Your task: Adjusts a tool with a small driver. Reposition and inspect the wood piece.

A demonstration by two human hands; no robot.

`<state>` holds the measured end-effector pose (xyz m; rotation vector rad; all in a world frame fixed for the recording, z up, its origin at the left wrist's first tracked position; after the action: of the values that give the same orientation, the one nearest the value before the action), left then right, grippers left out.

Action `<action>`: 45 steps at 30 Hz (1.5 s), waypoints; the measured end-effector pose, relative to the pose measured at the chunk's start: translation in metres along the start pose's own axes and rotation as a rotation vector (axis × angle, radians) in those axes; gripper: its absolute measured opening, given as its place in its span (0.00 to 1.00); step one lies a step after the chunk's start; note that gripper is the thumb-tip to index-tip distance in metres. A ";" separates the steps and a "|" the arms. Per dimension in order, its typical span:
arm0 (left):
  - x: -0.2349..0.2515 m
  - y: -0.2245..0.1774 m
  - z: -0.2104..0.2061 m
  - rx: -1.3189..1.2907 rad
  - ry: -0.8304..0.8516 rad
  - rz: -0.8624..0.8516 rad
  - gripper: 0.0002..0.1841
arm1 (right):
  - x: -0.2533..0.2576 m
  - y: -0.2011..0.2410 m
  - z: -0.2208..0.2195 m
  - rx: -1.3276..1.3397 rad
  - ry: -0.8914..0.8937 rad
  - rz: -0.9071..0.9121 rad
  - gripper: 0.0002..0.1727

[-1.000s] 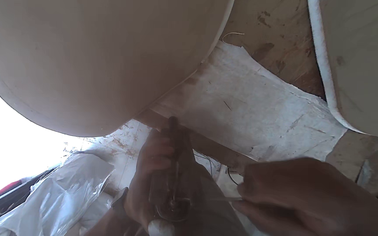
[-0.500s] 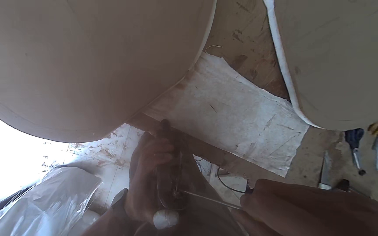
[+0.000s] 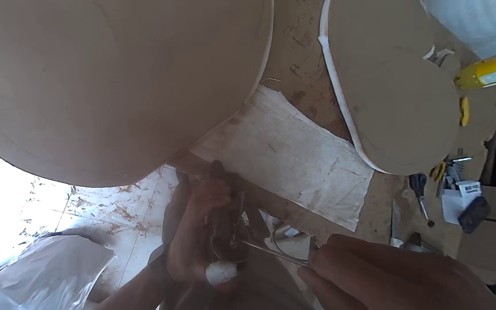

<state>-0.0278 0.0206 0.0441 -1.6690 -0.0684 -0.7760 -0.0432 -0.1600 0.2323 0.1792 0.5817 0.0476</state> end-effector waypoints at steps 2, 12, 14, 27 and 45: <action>0.000 -0.002 0.003 -0.005 0.007 -0.011 0.49 | -0.001 0.006 0.000 -0.016 -0.002 -0.013 0.12; 0.002 -0.005 0.002 0.017 0.039 0.017 0.49 | -0.007 -0.012 -0.010 0.071 -0.087 -0.059 0.13; 0.001 -0.005 0.003 0.003 0.034 0.019 0.49 | -0.009 -0.014 -0.014 0.098 -0.106 -0.061 0.13; 0.003 -0.004 0.003 -0.008 0.085 0.045 0.48 | -0.017 -0.027 -0.030 0.194 -0.167 -0.085 0.13; 0.052 -0.036 0.011 0.239 -0.028 0.355 0.35 | 0.043 -0.033 -0.026 0.151 -0.174 0.484 0.13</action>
<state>0.0011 0.0210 0.1019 -1.4128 0.1100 -0.4562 -0.0220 -0.1841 0.1815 0.4641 0.3580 0.4536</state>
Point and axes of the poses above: each hand's wrist, its own x-axis towards the middle knuckle, its own z-axis out of the back of the hand, y = z × x, the point moved 7 cm from there along x, towards the middle knuckle, and after that the axes turned 13 degrees about -z, right-handed, at the moved point
